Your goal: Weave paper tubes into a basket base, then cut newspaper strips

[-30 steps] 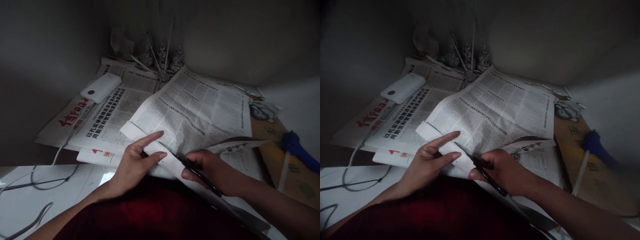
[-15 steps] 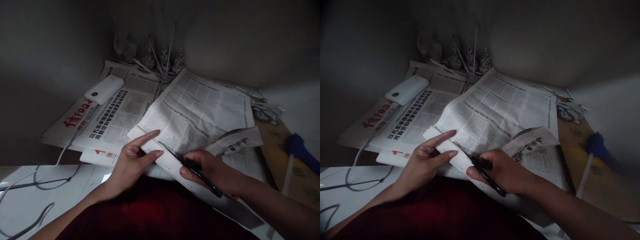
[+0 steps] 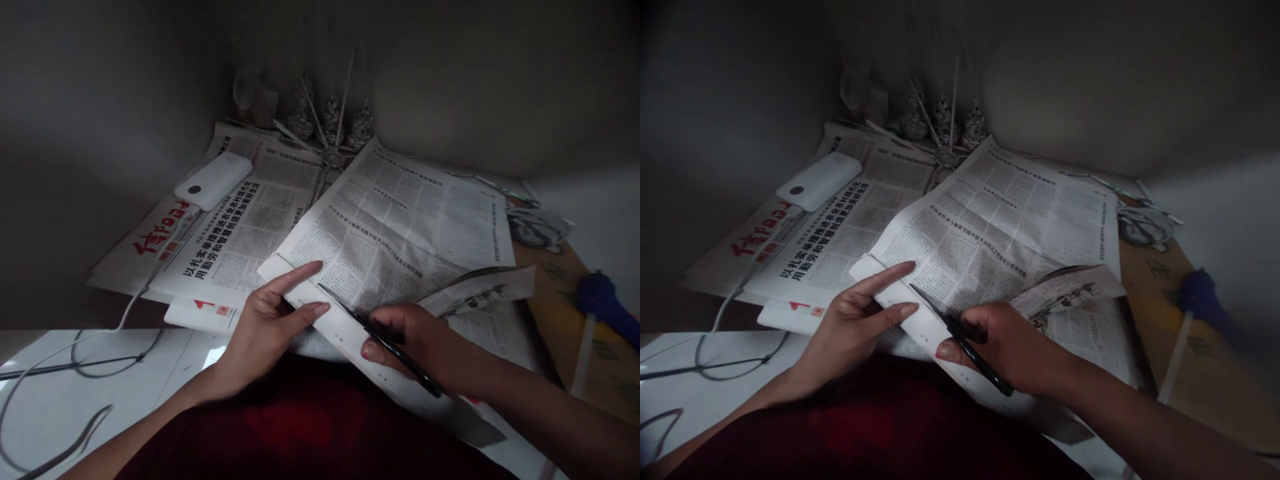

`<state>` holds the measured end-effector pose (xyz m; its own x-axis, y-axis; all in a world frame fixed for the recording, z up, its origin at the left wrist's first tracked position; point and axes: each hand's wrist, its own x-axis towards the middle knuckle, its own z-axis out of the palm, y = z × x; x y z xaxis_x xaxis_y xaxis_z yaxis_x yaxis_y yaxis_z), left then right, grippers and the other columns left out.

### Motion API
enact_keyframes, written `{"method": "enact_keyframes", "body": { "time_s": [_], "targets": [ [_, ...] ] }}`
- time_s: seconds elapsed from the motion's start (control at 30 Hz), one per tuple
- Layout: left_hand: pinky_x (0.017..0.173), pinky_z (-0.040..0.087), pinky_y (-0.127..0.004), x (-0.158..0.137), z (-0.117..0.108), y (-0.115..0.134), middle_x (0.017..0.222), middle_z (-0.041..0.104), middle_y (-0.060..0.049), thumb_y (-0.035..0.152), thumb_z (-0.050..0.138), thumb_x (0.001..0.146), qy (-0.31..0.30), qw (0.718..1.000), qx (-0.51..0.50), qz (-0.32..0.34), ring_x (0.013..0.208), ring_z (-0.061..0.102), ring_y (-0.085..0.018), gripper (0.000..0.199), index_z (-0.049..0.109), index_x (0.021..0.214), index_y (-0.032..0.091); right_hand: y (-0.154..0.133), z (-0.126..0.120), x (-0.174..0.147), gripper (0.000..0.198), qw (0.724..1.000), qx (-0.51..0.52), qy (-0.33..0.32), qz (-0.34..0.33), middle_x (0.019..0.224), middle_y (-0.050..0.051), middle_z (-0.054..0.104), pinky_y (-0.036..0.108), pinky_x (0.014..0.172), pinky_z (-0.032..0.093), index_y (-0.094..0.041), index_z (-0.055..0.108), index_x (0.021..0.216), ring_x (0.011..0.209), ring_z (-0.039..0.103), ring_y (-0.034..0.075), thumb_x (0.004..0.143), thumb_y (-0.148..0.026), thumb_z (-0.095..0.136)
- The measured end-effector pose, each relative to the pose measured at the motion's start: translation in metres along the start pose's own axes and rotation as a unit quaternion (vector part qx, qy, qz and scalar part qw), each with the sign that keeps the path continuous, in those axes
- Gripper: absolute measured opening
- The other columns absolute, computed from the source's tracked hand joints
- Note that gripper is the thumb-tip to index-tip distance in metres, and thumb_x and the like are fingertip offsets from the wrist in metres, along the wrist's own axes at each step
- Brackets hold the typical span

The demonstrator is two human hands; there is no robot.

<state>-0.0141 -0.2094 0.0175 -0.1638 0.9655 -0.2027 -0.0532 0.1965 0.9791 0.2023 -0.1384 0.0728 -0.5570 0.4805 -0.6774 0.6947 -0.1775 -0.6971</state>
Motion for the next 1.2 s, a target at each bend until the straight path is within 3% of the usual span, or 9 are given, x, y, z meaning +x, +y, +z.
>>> {"method": "enact_keyframes", "body": {
  "time_s": [0.17,0.3,0.47,0.6,0.8,1.0,1.2],
  "targets": [
    [0.072,0.061,-0.031,-0.003,0.001,0.001,0.093,0.077,-0.002,0.037,0.077,0.077,-0.024,1.000,0.004,-0.017,0.077,0.071,-0.019,0.064,0.058,0.137,0.025,-0.002,0.002,0.005,0.043,0.999,-0.030,0.016,-0.004,0.064,-0.004,0.047,0.023,0.050,0.030,-0.018,0.056,0.074,0.058,0.039,0.009,0.077,-0.057,0.072],
    [0.072,0.060,-0.030,-0.003,0.001,0.002,0.107,0.075,-0.003,0.037,0.078,0.076,-0.005,1.000,0.006,-0.005,0.082,0.070,-0.019,0.067,0.057,0.139,0.027,-0.002,0.003,0.008,0.044,1.000,-0.020,0.020,-0.011,0.064,-0.004,0.047,0.023,0.051,0.030,-0.018,0.055,0.073,0.057,0.039,0.009,0.078,-0.059,0.071],
    [0.070,0.060,-0.030,-0.003,0.003,0.001,0.098,0.076,-0.002,0.037,0.078,0.076,-0.009,1.000,0.009,-0.012,0.079,0.070,-0.019,0.070,0.054,0.142,0.027,-0.005,0.004,0.006,0.043,1.000,0.014,0.008,-0.005,0.061,-0.005,0.044,0.023,0.051,0.030,-0.019,0.055,0.073,0.056,0.038,0.009,0.077,-0.057,0.072],
    [0.076,0.060,-0.031,-0.001,0.001,0.000,0.108,0.075,-0.002,0.037,0.078,0.076,-0.005,1.000,-0.001,-0.014,0.087,0.070,-0.019,0.068,0.056,0.140,0.028,-0.006,0.004,0.005,0.043,1.000,0.023,0.004,0.002,0.062,-0.005,0.045,0.023,0.051,0.031,-0.019,0.053,0.072,0.056,0.037,0.009,0.076,-0.056,0.074],
    [0.104,0.050,-0.039,0.006,-0.013,0.001,0.127,0.069,-0.004,0.035,0.077,0.078,0.049,0.998,0.009,0.029,0.120,0.061,-0.026,0.051,0.067,0.126,0.025,0.000,0.000,0.005,0.042,1.000,-0.013,0.011,0.008,0.064,-0.004,0.046,0.024,0.051,0.030,-0.019,0.054,0.071,0.058,0.038,0.009,0.074,-0.054,0.076],
    [0.103,0.052,-0.035,0.004,-0.013,0.002,0.129,0.068,-0.002,0.034,0.078,0.077,0.023,0.999,0.027,0.032,0.120,0.062,-0.024,0.051,0.067,0.126,0.028,-0.014,0.003,0.006,0.039,0.999,-0.030,0.009,0.020,0.066,-0.003,0.051,0.025,0.054,0.034,-0.019,0.061,0.078,0.059,0.043,0.011,0.075,-0.055,0.074],
    [0.111,0.045,-0.038,0.003,-0.014,0.001,0.137,0.063,-0.002,0.035,0.078,0.078,0.025,0.998,0.033,0.039,0.133,0.052,-0.026,0.052,0.065,0.128,0.029,-0.014,0.003,0.009,0.040,1.000,-0.028,0.009,0.009,0.063,-0.004,0.048,0.024,0.052,0.032,-0.019,0.056,0.072,0.058,0.041,0.011,0.076,-0.055,0.074]
  ]
}}
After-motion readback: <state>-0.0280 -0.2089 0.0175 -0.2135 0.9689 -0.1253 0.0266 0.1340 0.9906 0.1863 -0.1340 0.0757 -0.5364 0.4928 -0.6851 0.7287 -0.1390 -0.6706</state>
